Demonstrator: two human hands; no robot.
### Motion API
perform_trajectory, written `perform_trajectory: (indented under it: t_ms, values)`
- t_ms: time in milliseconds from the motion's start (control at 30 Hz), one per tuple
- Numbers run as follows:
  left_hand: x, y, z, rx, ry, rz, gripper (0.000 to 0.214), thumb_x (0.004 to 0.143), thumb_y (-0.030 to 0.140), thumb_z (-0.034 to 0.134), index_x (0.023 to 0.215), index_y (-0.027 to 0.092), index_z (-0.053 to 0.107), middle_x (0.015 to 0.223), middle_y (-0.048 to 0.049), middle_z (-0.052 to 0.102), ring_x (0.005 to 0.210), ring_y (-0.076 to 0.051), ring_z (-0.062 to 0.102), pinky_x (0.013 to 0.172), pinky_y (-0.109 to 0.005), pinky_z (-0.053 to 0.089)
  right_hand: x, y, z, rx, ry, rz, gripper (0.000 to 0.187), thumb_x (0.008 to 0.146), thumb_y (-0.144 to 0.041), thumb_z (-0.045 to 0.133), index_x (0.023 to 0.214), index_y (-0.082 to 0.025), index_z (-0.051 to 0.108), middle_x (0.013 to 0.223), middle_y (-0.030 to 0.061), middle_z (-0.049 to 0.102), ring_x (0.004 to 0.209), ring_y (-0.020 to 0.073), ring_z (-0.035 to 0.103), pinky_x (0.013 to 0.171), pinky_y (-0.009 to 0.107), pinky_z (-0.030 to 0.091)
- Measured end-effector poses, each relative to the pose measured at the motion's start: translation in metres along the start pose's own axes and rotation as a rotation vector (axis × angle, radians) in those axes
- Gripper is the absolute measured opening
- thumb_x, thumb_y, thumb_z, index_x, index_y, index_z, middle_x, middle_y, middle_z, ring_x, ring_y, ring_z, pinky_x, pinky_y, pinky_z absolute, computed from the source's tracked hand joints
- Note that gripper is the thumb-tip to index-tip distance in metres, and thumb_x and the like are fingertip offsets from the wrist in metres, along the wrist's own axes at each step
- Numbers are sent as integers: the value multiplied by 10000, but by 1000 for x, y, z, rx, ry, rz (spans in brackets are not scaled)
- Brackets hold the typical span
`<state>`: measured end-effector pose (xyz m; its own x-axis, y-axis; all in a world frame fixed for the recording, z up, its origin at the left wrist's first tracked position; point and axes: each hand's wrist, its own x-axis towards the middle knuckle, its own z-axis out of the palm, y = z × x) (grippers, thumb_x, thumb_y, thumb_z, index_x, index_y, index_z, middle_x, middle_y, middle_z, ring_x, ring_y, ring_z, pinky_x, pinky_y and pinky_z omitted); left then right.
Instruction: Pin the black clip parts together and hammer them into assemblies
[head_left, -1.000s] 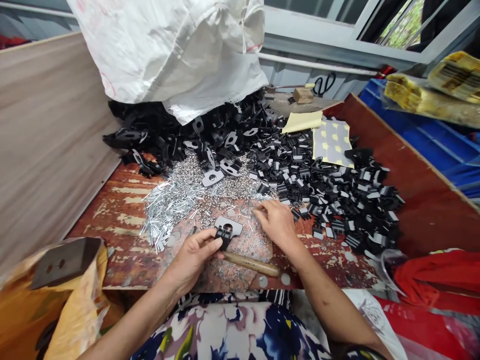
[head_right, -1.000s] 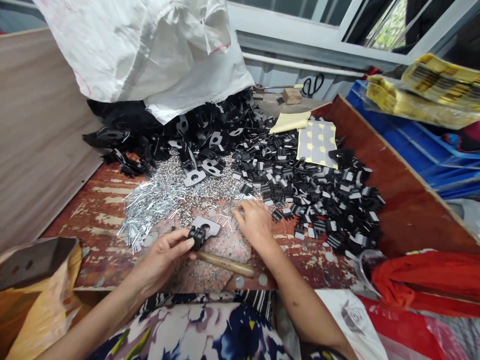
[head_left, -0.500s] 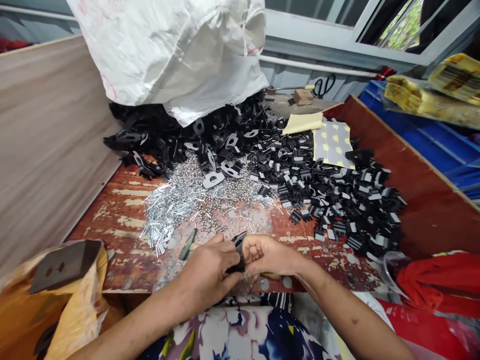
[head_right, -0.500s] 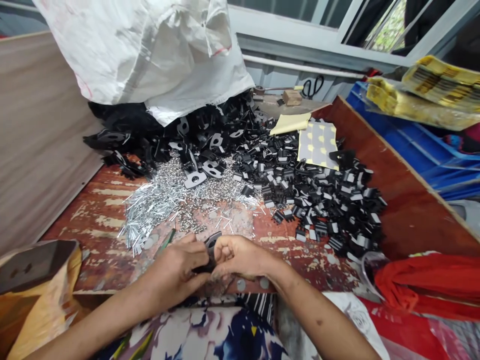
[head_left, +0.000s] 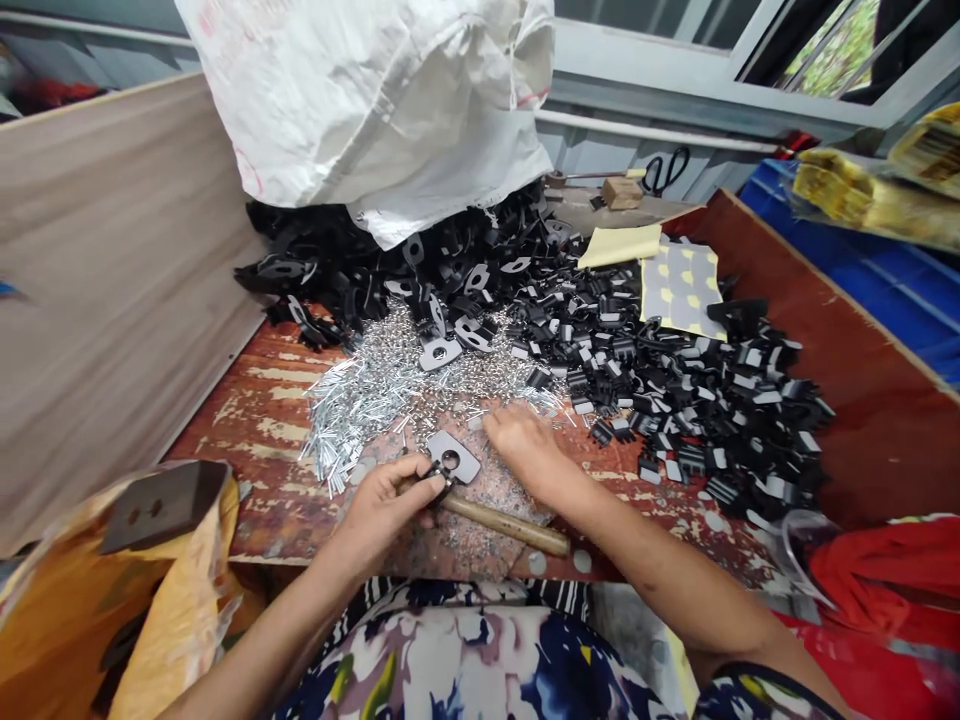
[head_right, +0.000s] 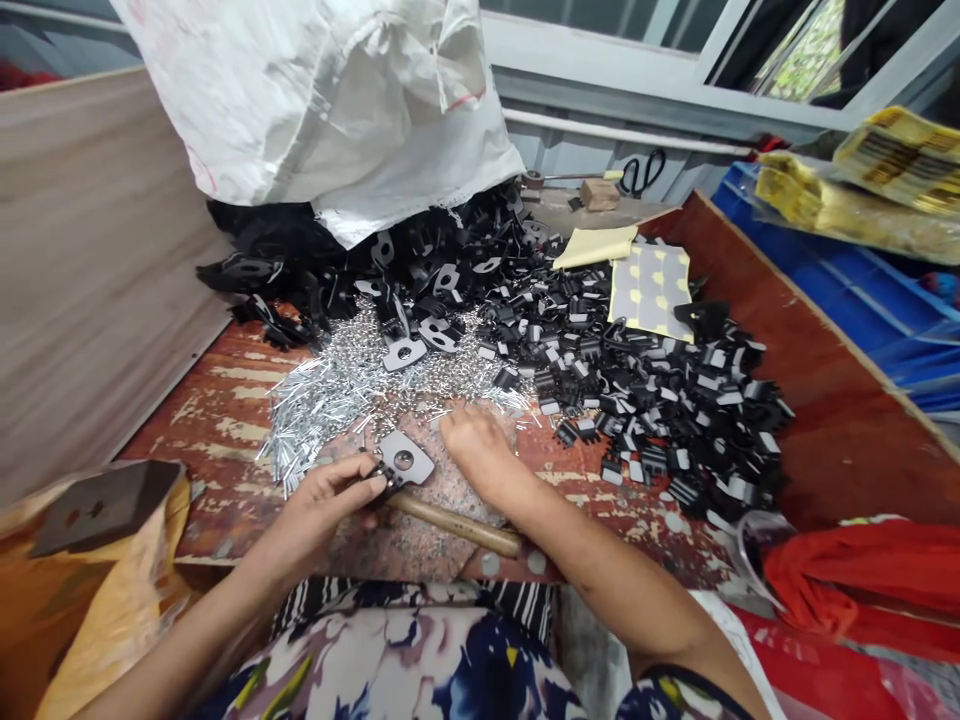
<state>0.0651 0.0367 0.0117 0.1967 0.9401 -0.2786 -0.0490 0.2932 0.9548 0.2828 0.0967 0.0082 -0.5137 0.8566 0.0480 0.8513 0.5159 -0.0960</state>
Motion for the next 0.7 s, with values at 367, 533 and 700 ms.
perform_trajectory:
  t_ms: [367,533,700]
  values:
    - [5,-2,-6,-563,36,-103,218,695,333,842,696,159,710,668,-7,587,524,-102,523,403,-201,493,-14,17,-12,552,312,65,177,872,-101,600,914,-219,724,867,26,734,805,182,668,747,342,532]
    - [9,-1,4,-639,63,-137,275,756,432,818,747,174,724,718,-25,648,523,-108,537,358,-188,433,-32,-27,-35,966,470,28,74,914,-209,696,861,-250,728,906,-1,767,875,179,705,830,378,550]
    - [11,-2,13,-608,13,-114,295,743,416,862,719,151,734,678,-14,613,508,-91,521,377,-179,462,-22,-53,-29,951,513,-33,107,925,-210,692,833,-265,701,866,-23,749,864,184,679,849,398,511]
